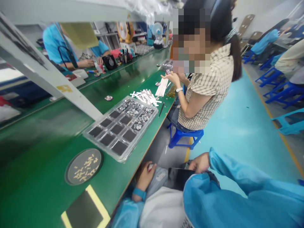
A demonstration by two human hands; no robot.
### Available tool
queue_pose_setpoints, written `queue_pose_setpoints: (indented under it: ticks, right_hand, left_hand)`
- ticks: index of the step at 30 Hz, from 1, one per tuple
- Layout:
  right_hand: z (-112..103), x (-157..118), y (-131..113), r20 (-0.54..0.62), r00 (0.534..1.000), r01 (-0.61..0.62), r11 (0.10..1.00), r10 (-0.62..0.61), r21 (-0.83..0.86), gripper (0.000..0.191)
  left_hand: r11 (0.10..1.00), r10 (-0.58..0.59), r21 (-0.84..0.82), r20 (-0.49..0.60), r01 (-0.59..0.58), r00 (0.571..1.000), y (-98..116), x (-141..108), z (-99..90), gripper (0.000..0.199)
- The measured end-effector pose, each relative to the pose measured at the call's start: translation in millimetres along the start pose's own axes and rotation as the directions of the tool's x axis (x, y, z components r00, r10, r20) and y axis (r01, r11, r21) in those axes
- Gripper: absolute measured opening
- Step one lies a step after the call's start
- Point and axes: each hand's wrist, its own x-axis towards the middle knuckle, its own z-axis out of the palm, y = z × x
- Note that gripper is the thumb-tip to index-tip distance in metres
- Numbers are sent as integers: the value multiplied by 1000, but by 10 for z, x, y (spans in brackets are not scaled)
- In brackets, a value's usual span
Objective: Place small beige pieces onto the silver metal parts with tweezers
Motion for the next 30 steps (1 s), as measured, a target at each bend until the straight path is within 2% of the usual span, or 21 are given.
queue_pose_setpoints:
  ticks: [1, 2, 3, 4, 5, 6, 7, 8, 9, 10, 11, 12, 14, 16, 18, 19, 21, 23, 25, 27, 30]
  right_hand:
    - [-32, 48, -87, 178, 984, -17, 999, 24, -39, 46]
    - [-23, 82, -174, 349, 936, -21, 997, 46, -76, 45]
    - [26, 102, -262, 492, 869, -11, 995, 60, -103, 44]
    - [112, 109, -352, 600, 797, 12, 993, 61, -117, 43]
    - [229, 105, -441, 677, 734, 39, 992, 52, -118, 42]
    - [373, 94, -531, 733, 680, 84, 991, 20, -105, 42]
    - [539, 81, -622, 780, 625, 152, 985, -32, -81, 41]
    - [722, 68, -714, 828, 553, 235, 971, -91, -50, 39]
    - [917, 55, -806, 881, 442, 354, 935, -169, 2, 37]
    - [1119, 40, -899, 921, 321, 451, 891, -219, 55, 35]
    - [1321, 17, -991, 941, 218, 522, 846, -260, 113, 34]
    - [1515, -17, -1080, 943, 144, 569, 805, -300, 169, 32]
    - [1844, -124, -1249, 915, 76, 619, 738, -396, 268, 32]
    - [2049, -257, -1401, 888, 19, 635, 692, -459, 344, 34]
    - [2116, -347, -1539, 876, 6, 658, 661, -483, 361, 36]
    - [2108, -354, -1603, 871, 25, 678, 648, -491, 347, 37]
    - [2051, -278, -1716, 828, 115, 750, 595, -548, 290, 37]
    - [1985, -106, -1792, 741, 204, 819, 527, -640, 229, 35]
    - [1939, 97, -1814, 651, 262, 843, 498, -713, 206, 33]
    - [1921, 262, -1774, 596, 268, 838, 489, -757, 244, 32]
    - [1928, 381, -1656, 566, 184, 864, 407, -804, 297, 32]
  left_hand:
    - [997, 36, -67, 30, -34, 999, 71, -125, 18, 52]
    - [989, 63, -138, 53, -55, 997, 155, -281, 21, 56]
    - [971, 89, -232, 97, -64, 991, 250, -465, 5, 59]
    - [885, 122, -464, 158, -36, 980, 351, -673, -28, 62]
    - [737, 111, -676, 137, 12, 984, 454, -897, -74, 68]
    - [583, 69, -811, 112, 51, 991, 556, -1126, -129, 74]
    - [426, -28, -903, 49, 56, 998, 656, -1345, -188, 84]
    - [289, -128, -957, -11, 26, 992, 755, -1540, -248, 93]
    - [195, -218, -980, -86, -43, 972, 852, -1699, -311, 101]
    - [152, -312, -979, -181, -139, 933, 947, -1814, -378, 101]
    - [145, -394, -956, -293, -256, 871, 1039, -1882, -458, 97]
    - [166, -454, -911, -411, -379, 790, 1123, -1910, -555, 91]
    - [202, -513, -795, -583, -571, 630, 1253, -1887, -816, 73]
    - [157, -390, -727, -667, -668, 634, 1320, -1856, -1139, 74]
    - [138, -284, -715, -691, -685, 664, 1348, -1887, -1443, 73]
    - [140, -248, -712, -698, -688, 672, 1363, -1923, -1563, 72]
    - [138, -203, -709, -704, -692, 680, 1413, -2006, -1720, 68]
    - [110, -176, -713, -700, -693, 692, 1493, -2062, -1785, 67]
    - [57, -159, -724, -687, -688, 710, 1591, -2083, -1801, 66]
    - [11, -126, -729, -680, -685, 722, 1688, -2086, -1809, 62]
    - [-41, -79, -730, -678, -682, 731, 1795, -2089, -1835, 60]
